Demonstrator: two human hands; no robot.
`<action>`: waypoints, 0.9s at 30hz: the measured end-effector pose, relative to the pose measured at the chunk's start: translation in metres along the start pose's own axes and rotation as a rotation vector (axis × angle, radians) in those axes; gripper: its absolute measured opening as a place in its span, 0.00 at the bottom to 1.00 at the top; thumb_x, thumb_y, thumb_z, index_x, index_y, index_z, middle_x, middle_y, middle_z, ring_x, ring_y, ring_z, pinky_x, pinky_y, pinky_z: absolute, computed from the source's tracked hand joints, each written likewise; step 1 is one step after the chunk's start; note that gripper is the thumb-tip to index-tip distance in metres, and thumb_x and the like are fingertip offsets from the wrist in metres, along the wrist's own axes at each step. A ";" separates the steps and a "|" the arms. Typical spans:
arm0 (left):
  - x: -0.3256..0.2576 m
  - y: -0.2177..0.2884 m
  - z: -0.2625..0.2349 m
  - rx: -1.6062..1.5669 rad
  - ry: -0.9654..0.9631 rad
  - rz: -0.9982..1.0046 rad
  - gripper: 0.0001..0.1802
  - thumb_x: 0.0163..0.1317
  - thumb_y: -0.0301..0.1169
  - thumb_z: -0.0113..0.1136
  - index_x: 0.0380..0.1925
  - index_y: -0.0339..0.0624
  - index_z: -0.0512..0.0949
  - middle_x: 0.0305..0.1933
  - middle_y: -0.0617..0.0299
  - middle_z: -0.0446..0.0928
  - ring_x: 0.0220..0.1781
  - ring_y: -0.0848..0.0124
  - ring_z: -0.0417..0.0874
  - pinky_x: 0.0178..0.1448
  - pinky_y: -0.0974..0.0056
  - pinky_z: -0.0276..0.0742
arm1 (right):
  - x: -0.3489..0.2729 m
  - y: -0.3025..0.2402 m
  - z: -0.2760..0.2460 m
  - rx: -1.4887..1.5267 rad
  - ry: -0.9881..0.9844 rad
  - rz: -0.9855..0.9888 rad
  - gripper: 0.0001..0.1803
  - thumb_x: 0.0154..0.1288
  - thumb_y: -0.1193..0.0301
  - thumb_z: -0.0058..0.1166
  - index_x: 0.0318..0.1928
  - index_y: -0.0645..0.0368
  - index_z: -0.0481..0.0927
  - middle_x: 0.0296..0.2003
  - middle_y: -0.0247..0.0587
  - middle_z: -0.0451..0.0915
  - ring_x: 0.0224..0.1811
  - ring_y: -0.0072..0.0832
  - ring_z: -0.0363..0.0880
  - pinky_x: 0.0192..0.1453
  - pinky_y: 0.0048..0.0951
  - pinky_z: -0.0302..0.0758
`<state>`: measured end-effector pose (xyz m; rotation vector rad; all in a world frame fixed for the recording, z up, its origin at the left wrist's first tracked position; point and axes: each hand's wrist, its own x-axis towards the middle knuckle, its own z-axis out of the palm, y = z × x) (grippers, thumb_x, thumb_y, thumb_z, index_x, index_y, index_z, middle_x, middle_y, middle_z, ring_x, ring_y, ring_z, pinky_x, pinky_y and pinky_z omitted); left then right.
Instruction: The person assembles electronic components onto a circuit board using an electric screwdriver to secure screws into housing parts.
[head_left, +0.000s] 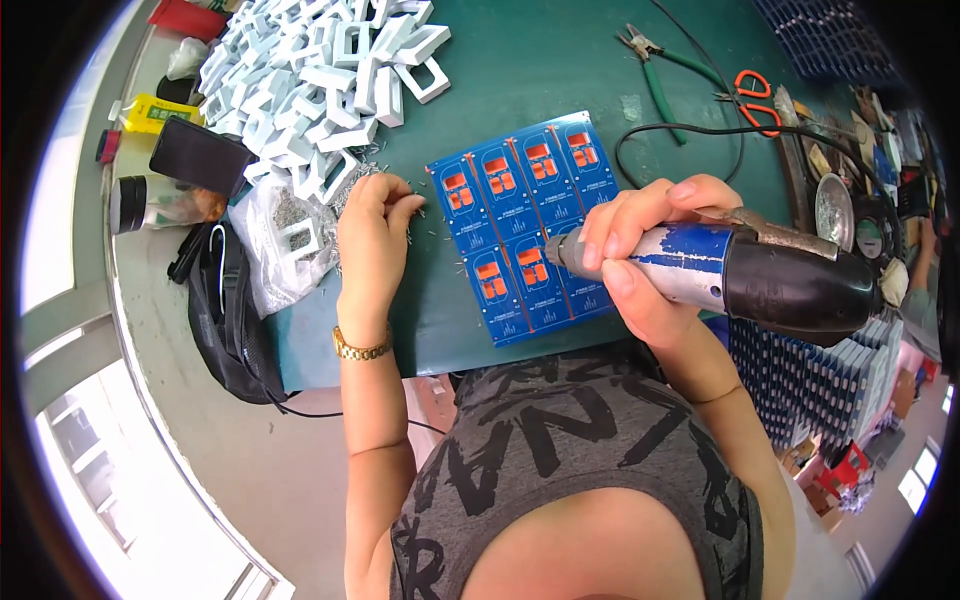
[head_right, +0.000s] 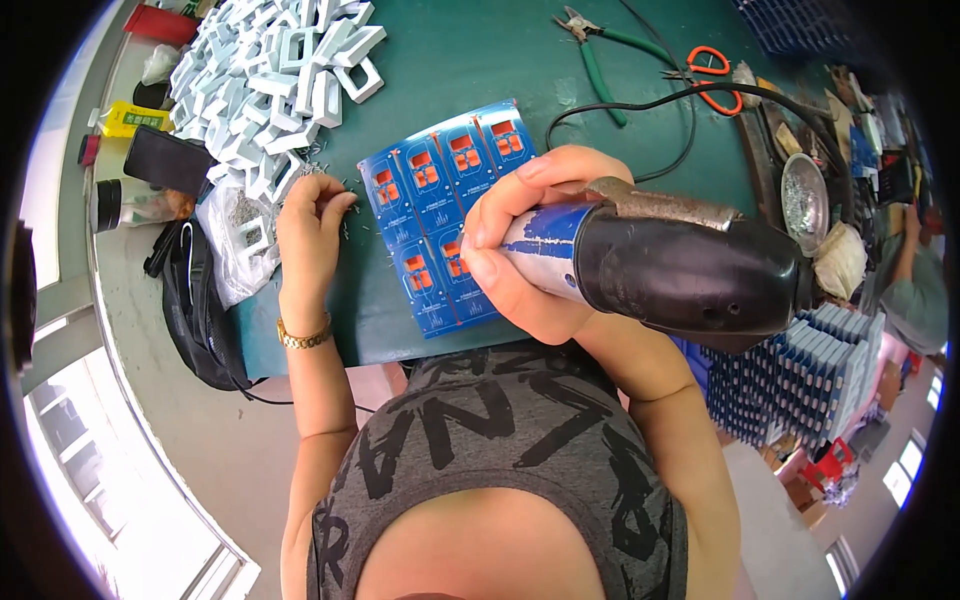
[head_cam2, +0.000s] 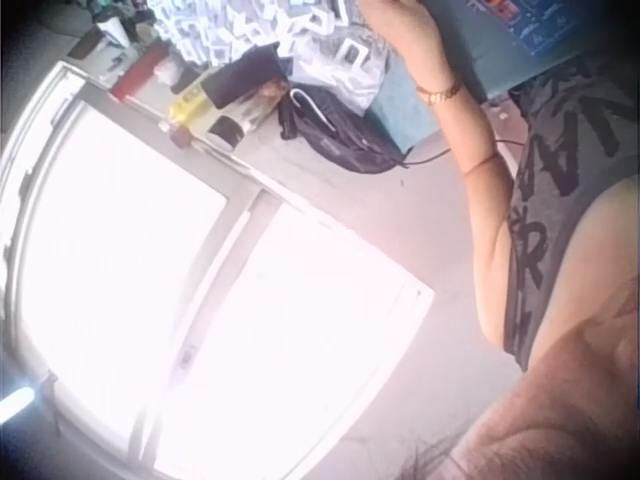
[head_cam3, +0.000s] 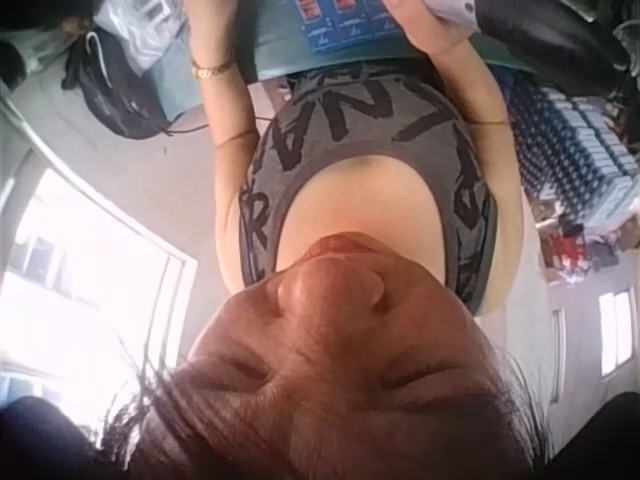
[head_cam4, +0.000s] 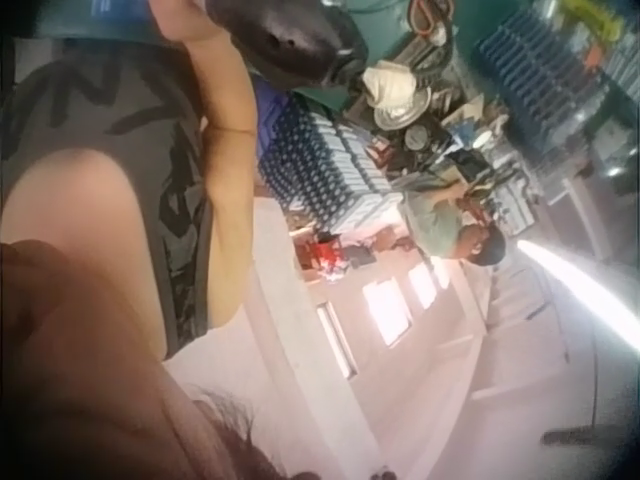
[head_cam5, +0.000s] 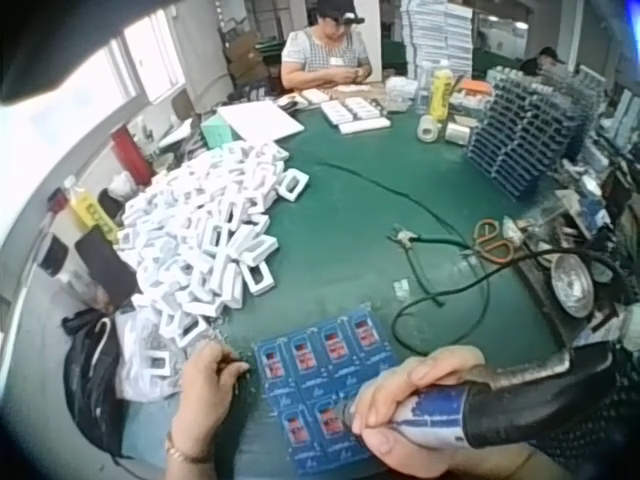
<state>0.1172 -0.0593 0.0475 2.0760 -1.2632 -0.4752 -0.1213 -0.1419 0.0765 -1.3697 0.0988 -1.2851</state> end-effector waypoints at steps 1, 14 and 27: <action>0.000 -0.001 0.001 0.000 0.002 0.000 0.06 0.56 0.22 0.63 0.32 0.35 0.75 0.35 0.52 0.75 0.39 0.52 0.77 0.41 0.55 0.72 | 0.000 0.000 0.000 0.001 -0.002 -0.001 0.34 0.53 0.89 0.58 0.58 0.60 0.58 0.33 0.43 0.77 0.33 0.28 0.81 0.42 0.30 0.81; -0.001 -0.002 0.006 0.028 0.006 0.117 0.07 0.55 0.25 0.65 0.31 0.36 0.76 0.37 0.54 0.73 0.37 0.54 0.76 0.42 0.53 0.73 | -0.008 -0.003 -0.001 -0.050 -0.029 0.002 0.35 0.52 0.89 0.58 0.58 0.59 0.57 0.33 0.43 0.77 0.33 0.29 0.80 0.42 0.30 0.80; 0.003 -0.002 0.005 0.031 0.099 0.074 0.07 0.58 0.26 0.63 0.32 0.36 0.75 0.41 0.52 0.73 0.40 0.53 0.78 0.46 0.55 0.74 | -0.008 -0.008 0.007 -0.019 -0.049 0.056 0.34 0.53 0.88 0.57 0.57 0.58 0.58 0.33 0.42 0.76 0.34 0.29 0.80 0.42 0.31 0.81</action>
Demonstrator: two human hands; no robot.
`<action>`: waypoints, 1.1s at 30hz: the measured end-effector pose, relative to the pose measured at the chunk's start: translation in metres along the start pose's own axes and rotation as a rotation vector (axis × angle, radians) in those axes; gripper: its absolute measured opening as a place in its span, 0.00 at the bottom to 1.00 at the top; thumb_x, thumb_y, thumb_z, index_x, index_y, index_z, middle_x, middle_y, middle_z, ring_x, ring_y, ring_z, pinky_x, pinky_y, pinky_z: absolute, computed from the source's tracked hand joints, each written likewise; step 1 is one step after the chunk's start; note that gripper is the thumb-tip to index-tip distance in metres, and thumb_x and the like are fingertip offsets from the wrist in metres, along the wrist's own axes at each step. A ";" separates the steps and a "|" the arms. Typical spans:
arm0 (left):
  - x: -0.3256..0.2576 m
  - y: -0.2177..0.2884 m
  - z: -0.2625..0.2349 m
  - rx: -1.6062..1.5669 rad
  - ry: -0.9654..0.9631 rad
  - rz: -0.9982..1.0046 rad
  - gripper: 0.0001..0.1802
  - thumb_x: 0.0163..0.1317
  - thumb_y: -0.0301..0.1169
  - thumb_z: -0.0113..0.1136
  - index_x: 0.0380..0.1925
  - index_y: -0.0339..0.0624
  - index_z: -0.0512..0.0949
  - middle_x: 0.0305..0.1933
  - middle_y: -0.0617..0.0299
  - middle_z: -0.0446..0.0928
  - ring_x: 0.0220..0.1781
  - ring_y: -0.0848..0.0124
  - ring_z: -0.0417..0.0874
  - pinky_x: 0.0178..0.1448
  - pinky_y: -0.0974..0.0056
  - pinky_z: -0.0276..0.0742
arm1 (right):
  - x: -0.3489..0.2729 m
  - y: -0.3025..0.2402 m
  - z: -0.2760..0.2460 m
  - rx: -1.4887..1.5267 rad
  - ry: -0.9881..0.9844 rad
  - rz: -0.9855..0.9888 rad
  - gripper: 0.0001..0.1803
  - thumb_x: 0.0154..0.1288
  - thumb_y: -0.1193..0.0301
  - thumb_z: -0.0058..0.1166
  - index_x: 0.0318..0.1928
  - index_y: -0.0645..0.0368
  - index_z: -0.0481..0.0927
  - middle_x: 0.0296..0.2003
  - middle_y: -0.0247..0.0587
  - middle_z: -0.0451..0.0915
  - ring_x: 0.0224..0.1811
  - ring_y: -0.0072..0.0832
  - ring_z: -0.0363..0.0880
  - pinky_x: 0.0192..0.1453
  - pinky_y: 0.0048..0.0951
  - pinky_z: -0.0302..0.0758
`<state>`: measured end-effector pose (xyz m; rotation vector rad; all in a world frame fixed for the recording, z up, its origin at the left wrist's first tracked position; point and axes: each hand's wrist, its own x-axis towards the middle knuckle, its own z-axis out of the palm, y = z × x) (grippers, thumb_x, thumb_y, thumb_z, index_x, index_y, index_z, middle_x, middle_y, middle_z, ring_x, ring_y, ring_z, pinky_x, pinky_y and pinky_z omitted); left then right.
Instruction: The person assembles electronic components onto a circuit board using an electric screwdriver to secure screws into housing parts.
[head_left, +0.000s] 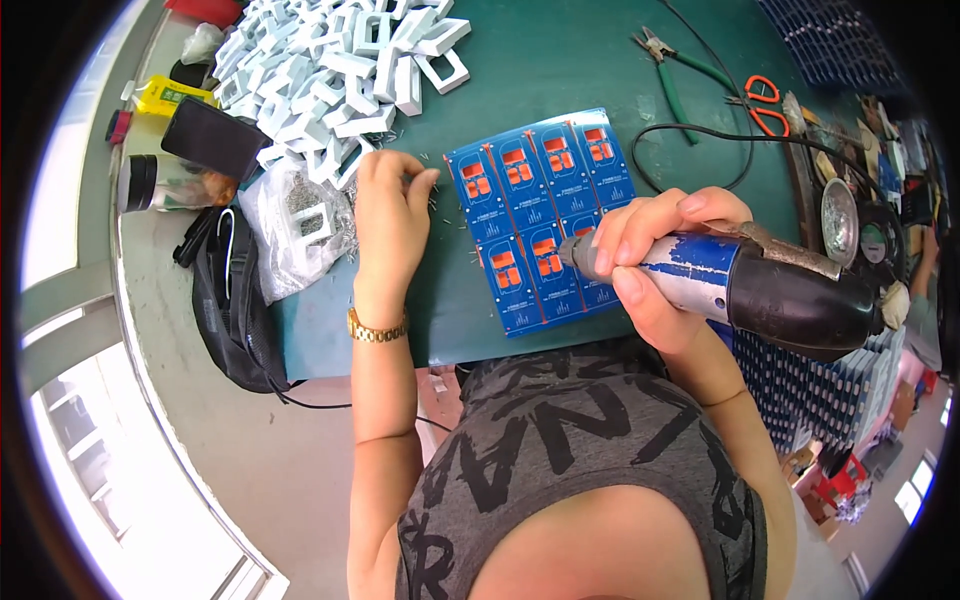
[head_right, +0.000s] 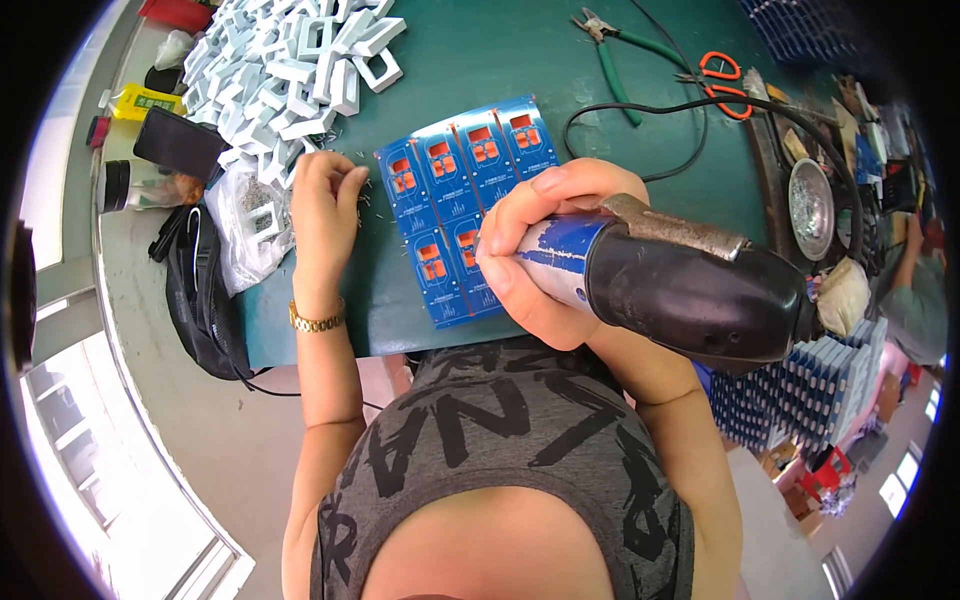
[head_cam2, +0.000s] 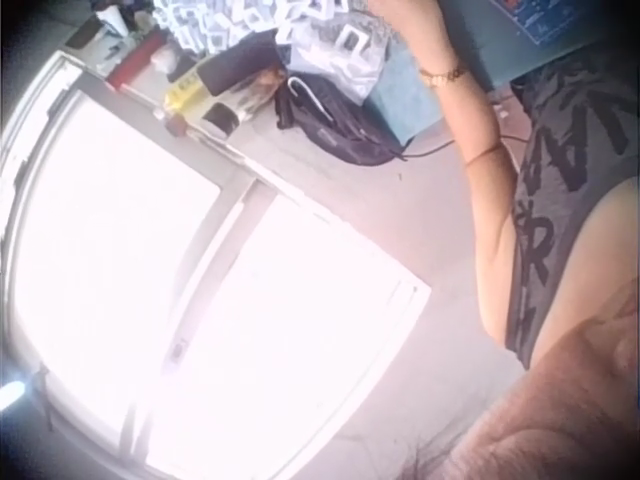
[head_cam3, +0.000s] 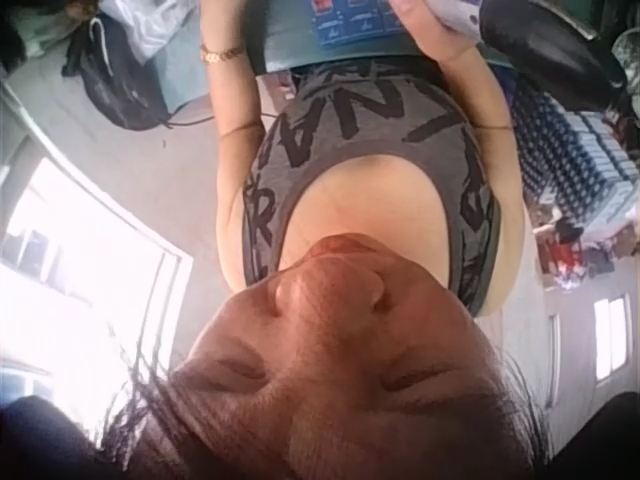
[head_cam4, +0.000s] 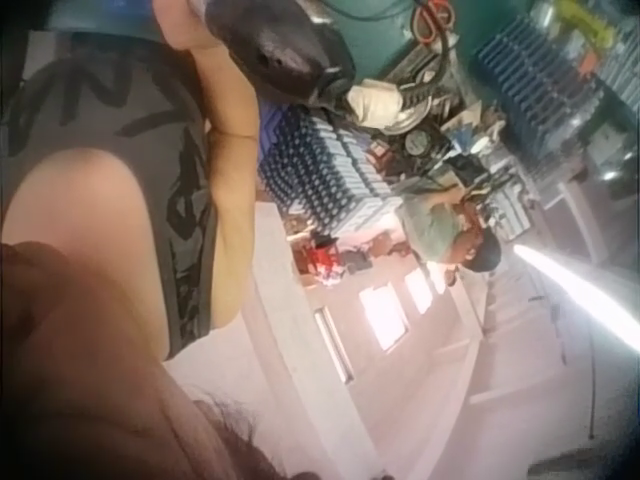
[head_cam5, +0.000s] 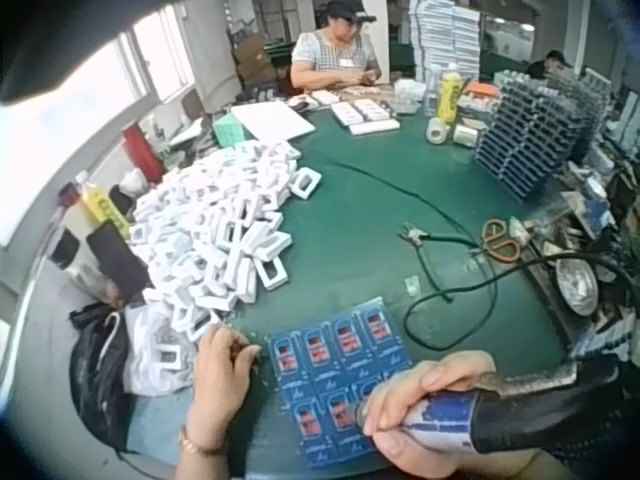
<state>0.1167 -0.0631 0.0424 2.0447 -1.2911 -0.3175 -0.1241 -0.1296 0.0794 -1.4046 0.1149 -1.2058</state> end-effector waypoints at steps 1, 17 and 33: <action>0.002 0.001 0.000 0.000 0.001 -0.004 0.07 0.58 0.26 0.63 0.32 0.36 0.75 0.41 0.52 0.73 0.40 0.53 0.78 0.46 0.55 0.74 | 0.000 0.000 0.001 0.002 -0.003 0.003 0.34 0.53 0.88 0.57 0.57 0.58 0.58 0.33 0.42 0.76 0.34 0.29 0.80 0.42 0.31 0.81; 0.010 -0.009 0.005 0.071 0.062 0.060 0.05 0.59 0.25 0.62 0.31 0.36 0.75 0.36 0.53 0.75 0.37 0.55 0.77 0.42 0.56 0.73 | 0.000 0.003 0.004 0.015 0.003 -0.028 0.32 0.53 0.88 0.58 0.56 0.60 0.58 0.34 0.43 0.77 0.35 0.29 0.81 0.44 0.31 0.81; -0.035 0.037 0.026 0.045 -0.113 0.446 0.08 0.47 0.29 0.70 0.26 0.44 0.79 0.47 0.63 0.75 0.53 0.59 0.72 0.58 0.54 0.63 | 0.001 -0.008 -0.003 -0.193 -0.058 0.037 0.34 0.58 0.84 0.58 0.60 0.49 0.56 0.34 0.39 0.73 0.33 0.30 0.76 0.44 0.37 0.77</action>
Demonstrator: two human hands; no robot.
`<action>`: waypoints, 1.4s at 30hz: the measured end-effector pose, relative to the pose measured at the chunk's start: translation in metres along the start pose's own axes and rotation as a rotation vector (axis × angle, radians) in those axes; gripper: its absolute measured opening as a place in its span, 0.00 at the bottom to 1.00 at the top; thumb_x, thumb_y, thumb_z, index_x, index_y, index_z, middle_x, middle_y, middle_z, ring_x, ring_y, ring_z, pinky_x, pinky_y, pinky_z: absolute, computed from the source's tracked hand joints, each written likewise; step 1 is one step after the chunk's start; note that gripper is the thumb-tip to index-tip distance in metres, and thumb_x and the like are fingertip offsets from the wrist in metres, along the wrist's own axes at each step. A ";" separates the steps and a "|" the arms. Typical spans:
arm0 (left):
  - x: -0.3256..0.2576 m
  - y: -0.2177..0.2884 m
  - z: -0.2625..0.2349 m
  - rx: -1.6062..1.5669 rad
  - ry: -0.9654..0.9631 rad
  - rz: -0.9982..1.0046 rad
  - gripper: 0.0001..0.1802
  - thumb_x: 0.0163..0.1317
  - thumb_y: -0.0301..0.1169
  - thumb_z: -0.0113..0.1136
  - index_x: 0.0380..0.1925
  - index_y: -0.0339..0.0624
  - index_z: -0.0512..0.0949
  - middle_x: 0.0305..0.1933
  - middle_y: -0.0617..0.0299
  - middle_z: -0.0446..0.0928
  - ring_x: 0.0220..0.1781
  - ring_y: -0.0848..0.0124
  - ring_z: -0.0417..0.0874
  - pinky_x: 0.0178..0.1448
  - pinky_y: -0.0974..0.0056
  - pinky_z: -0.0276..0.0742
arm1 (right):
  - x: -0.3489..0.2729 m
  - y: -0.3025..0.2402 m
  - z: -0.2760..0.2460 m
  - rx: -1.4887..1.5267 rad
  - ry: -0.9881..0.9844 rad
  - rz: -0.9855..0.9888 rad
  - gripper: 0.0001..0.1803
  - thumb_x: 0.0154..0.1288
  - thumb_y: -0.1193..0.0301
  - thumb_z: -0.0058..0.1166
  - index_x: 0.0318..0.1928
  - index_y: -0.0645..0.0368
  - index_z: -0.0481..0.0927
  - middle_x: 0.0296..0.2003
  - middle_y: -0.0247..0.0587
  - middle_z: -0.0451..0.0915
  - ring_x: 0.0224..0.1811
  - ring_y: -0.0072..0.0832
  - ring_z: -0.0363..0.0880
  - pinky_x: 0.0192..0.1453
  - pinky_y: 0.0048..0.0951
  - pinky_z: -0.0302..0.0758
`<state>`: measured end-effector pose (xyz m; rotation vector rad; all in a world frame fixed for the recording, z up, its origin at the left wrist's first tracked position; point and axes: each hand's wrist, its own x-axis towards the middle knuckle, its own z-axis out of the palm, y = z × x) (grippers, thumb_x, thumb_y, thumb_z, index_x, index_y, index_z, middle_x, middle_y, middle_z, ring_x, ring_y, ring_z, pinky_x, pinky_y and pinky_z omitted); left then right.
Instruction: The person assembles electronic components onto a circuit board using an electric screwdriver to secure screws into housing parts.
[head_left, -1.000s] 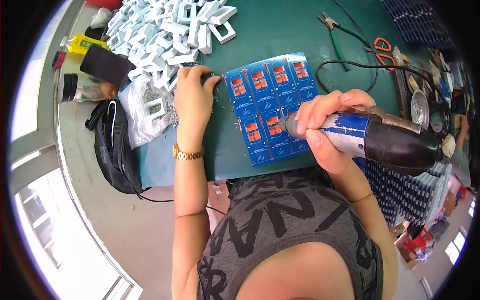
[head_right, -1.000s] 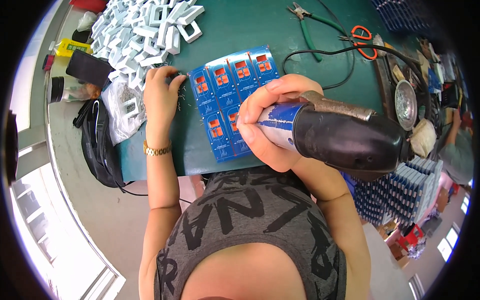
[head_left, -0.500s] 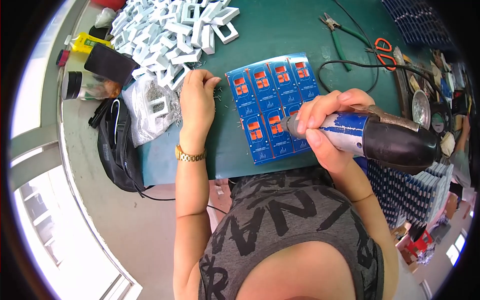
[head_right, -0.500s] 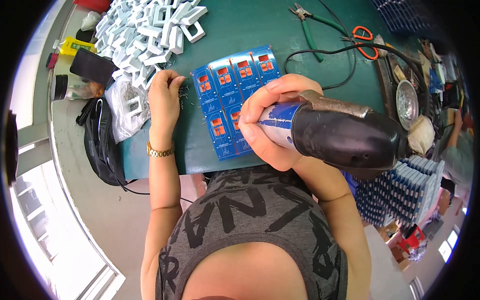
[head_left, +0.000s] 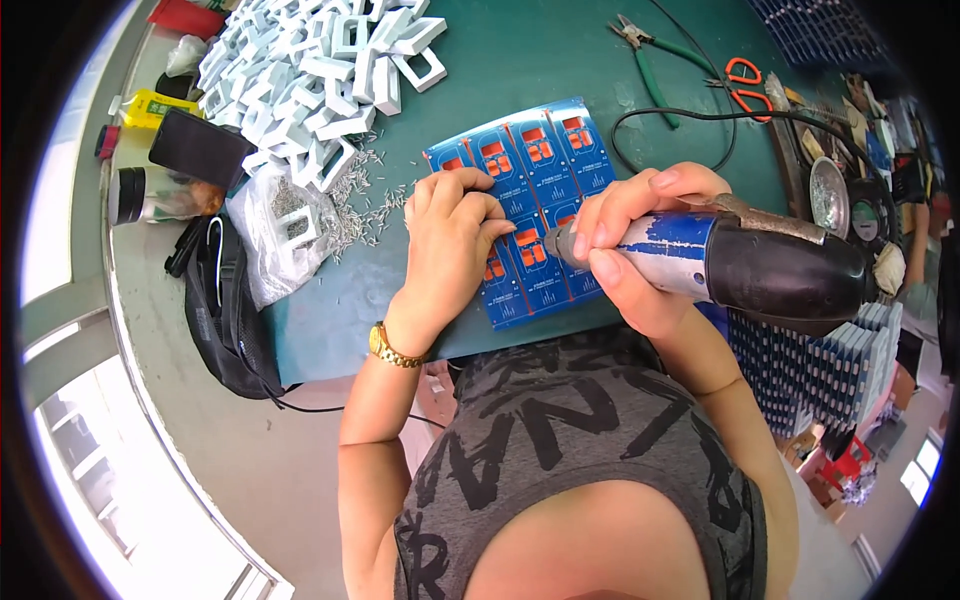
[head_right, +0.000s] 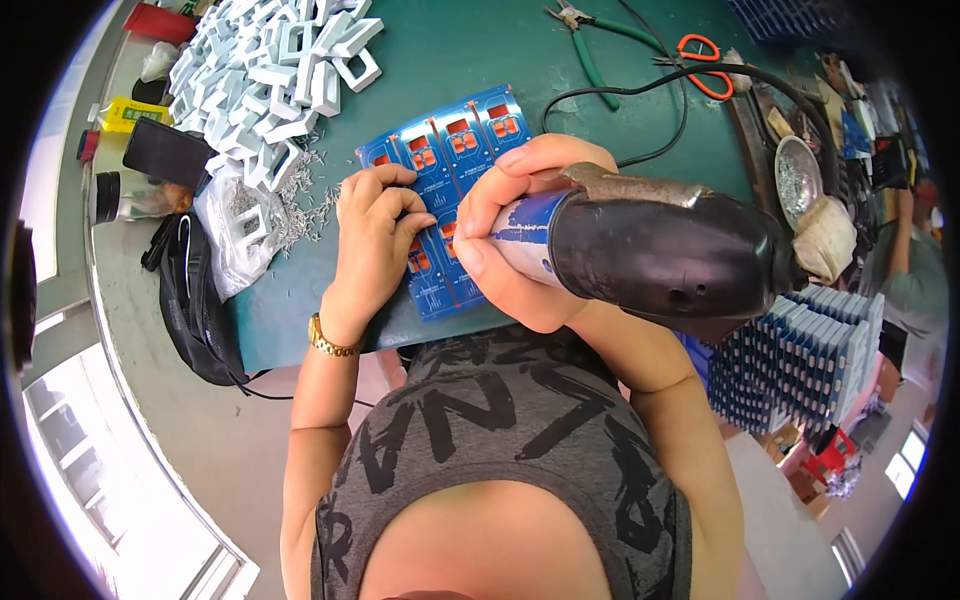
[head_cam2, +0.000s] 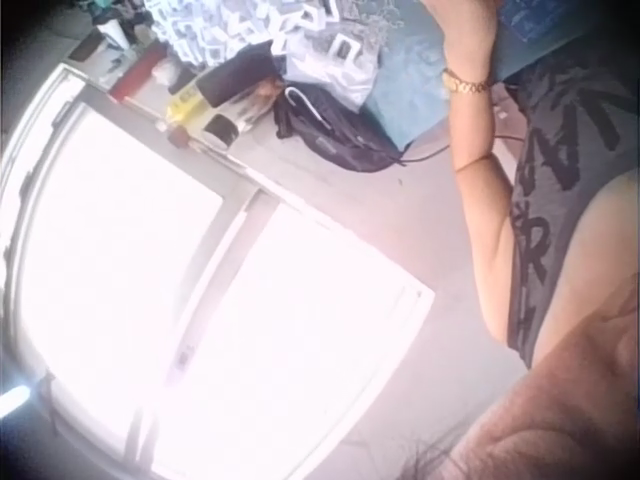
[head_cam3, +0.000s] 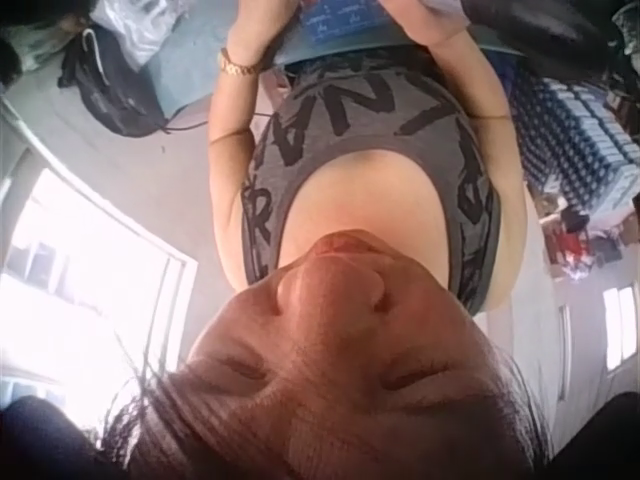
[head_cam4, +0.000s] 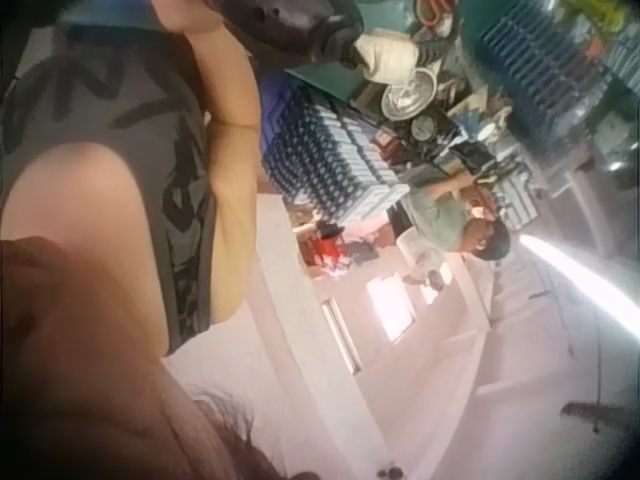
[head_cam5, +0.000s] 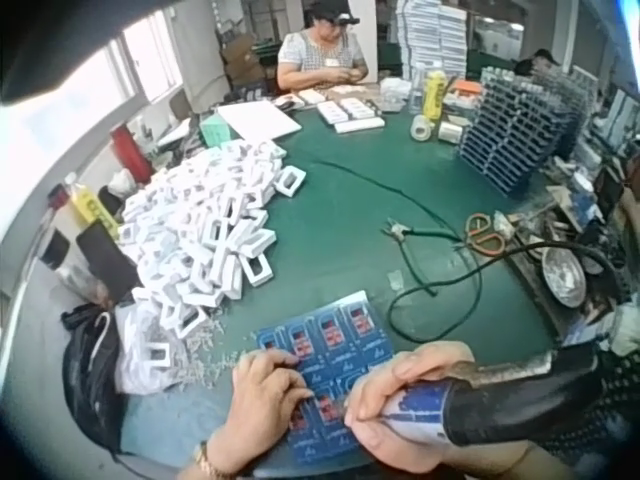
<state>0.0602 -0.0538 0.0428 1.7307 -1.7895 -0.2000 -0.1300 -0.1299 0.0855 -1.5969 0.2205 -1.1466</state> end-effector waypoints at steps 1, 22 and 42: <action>0.000 0.000 0.001 0.000 0.002 -0.002 0.08 0.47 0.29 0.70 0.26 0.44 0.79 0.47 0.63 0.75 0.53 0.59 0.72 0.58 0.54 0.63 | 0.000 0.000 0.001 0.001 -0.003 0.000 0.34 0.58 0.84 0.58 0.60 0.49 0.56 0.34 0.39 0.73 0.33 0.30 0.76 0.44 0.37 0.77; -0.008 -0.002 0.008 0.106 0.077 0.040 0.09 0.47 0.30 0.69 0.29 0.46 0.78 0.42 0.65 0.75 0.52 0.63 0.74 0.60 0.51 0.63 | 0.002 0.007 0.005 0.067 0.052 -0.047 0.34 0.58 0.85 0.57 0.61 0.49 0.58 0.34 0.39 0.74 0.33 0.30 0.76 0.41 0.35 0.77; -0.008 0.015 0.006 0.134 0.079 0.032 0.09 0.49 0.23 0.65 0.30 0.40 0.75 0.43 0.58 0.74 0.50 0.57 0.74 0.53 0.57 0.68 | 0.008 0.019 0.014 0.165 0.151 -0.101 0.33 0.53 0.87 0.58 0.57 0.62 0.57 0.32 0.43 0.75 0.32 0.28 0.79 0.41 0.29 0.80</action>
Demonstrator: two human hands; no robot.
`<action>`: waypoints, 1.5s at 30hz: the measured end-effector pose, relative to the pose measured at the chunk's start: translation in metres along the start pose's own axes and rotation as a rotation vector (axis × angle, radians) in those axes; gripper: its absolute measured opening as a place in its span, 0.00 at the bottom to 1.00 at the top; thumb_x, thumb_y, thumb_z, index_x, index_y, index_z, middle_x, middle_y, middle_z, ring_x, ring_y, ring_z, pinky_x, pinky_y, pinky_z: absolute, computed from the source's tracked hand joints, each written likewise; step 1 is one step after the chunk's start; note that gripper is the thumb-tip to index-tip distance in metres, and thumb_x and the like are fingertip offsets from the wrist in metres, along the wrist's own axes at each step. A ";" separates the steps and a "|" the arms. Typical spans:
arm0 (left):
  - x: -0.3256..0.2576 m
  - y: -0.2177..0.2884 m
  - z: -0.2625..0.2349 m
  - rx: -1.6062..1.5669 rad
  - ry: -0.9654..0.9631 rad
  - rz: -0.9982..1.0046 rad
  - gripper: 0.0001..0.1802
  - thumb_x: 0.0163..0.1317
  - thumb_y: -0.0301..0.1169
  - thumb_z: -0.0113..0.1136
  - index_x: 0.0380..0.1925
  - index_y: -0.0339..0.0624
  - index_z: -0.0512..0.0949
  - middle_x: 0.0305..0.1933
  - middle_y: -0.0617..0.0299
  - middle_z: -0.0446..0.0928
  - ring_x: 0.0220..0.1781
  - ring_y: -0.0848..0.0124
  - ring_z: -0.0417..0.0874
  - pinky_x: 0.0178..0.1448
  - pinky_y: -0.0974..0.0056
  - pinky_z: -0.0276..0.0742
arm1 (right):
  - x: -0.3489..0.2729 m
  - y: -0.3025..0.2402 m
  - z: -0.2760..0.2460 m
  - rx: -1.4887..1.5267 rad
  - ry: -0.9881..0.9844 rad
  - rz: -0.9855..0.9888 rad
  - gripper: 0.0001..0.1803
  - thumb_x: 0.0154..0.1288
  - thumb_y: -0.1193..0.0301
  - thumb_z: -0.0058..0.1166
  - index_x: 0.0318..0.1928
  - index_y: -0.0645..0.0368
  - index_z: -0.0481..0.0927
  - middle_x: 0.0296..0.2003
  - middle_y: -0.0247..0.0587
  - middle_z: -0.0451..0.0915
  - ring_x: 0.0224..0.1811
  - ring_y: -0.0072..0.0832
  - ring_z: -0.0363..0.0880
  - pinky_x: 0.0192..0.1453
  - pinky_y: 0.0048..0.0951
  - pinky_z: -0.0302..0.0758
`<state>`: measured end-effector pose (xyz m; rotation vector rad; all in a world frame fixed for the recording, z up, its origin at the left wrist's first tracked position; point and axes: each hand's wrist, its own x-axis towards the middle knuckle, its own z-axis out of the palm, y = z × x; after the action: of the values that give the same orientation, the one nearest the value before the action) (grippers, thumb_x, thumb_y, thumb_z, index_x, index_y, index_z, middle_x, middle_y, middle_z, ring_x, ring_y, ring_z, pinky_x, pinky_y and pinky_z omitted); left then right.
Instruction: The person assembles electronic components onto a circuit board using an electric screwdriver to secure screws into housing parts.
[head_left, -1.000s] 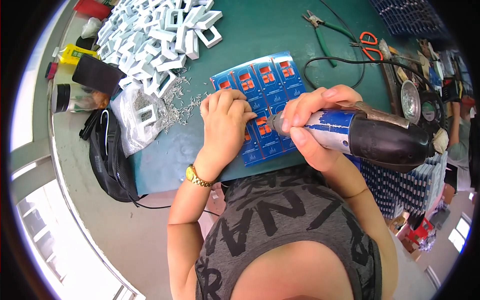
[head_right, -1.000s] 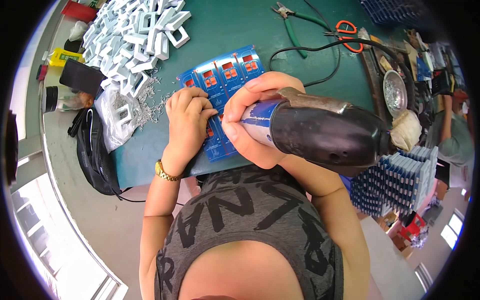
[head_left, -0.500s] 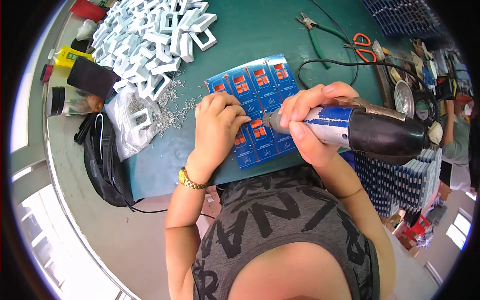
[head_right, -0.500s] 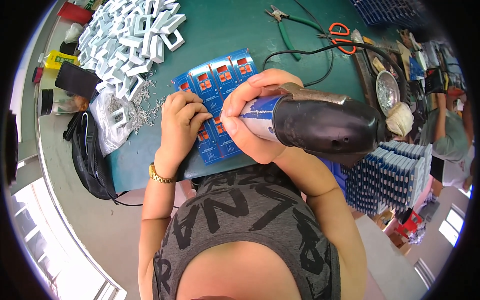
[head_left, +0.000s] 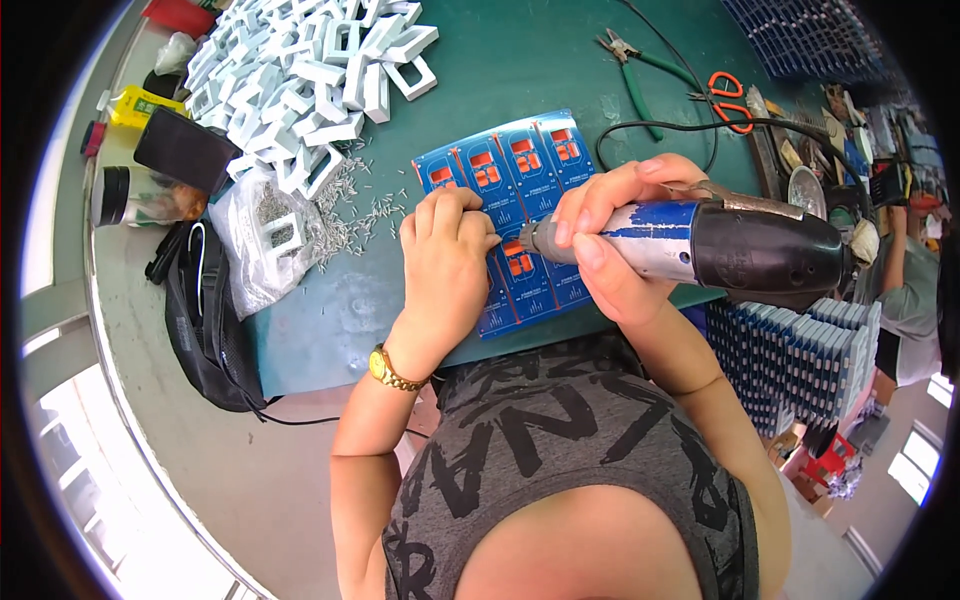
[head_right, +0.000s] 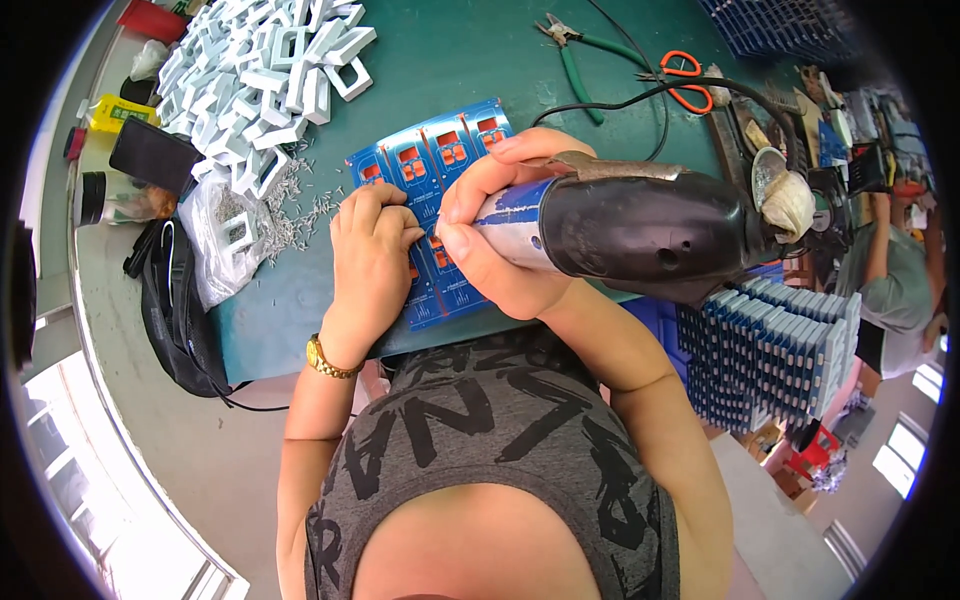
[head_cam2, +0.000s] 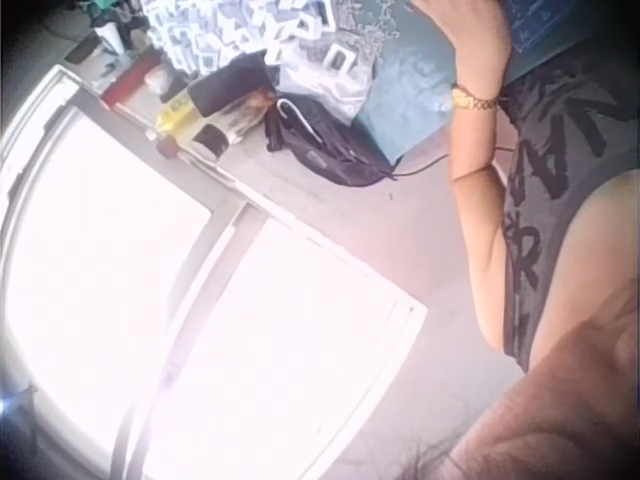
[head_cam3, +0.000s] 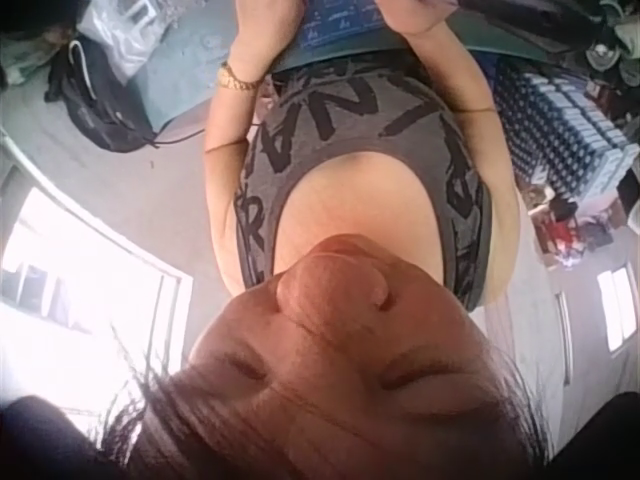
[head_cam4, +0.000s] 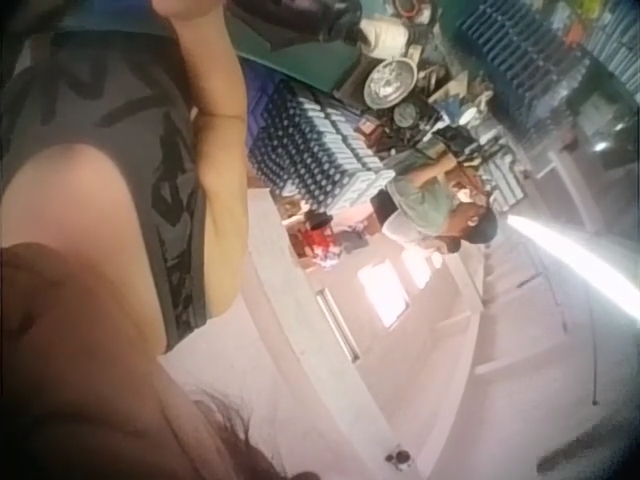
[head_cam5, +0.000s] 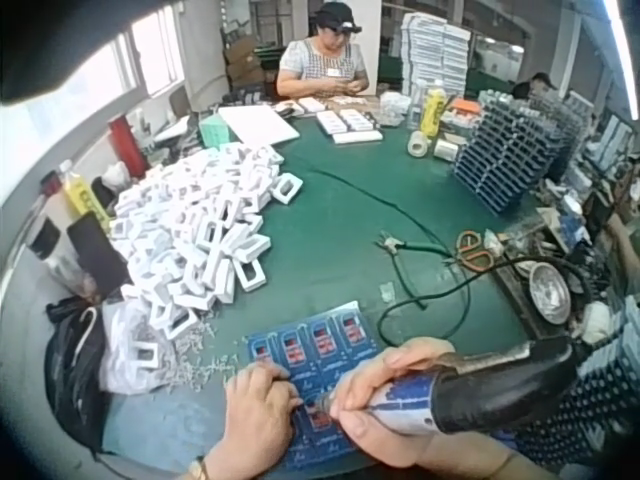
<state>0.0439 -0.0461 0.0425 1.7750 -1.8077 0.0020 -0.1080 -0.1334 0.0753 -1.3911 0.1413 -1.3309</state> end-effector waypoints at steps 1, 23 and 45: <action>0.001 0.001 0.000 -0.002 0.001 0.000 0.09 0.49 0.23 0.65 0.30 0.40 0.75 0.43 0.58 0.74 0.50 0.57 0.74 0.53 0.57 0.68 | 0.001 -0.001 0.000 -0.002 -0.001 0.000 0.33 0.53 0.87 0.58 0.57 0.62 0.57 0.32 0.43 0.75 0.32 0.28 0.79 0.41 0.29 0.80; 0.013 -0.063 -0.025 0.140 -0.195 -0.049 0.07 0.54 0.19 0.57 0.31 0.36 0.70 0.37 0.49 0.69 0.42 0.50 0.69 0.47 0.52 0.66 | -0.010 -0.006 -0.015 -0.100 0.037 0.090 0.27 0.53 0.83 0.62 0.51 0.60 0.64 0.32 0.38 0.79 0.35 0.24 0.81 0.40 0.26 0.79; -0.004 -0.088 -0.034 -0.130 -0.051 -0.156 0.07 0.55 0.15 0.57 0.30 0.34 0.69 0.28 0.54 0.69 0.32 0.58 0.70 0.41 0.59 0.69 | -0.015 0.003 -0.009 -0.035 0.064 0.013 0.36 0.55 0.82 0.60 0.62 0.65 0.57 0.39 0.39 0.73 0.38 0.19 0.73 0.50 0.27 0.71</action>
<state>0.1373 -0.0384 0.0339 1.8320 -1.6600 -0.2195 -0.1184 -0.1291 0.0613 -1.3750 0.2167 -1.3686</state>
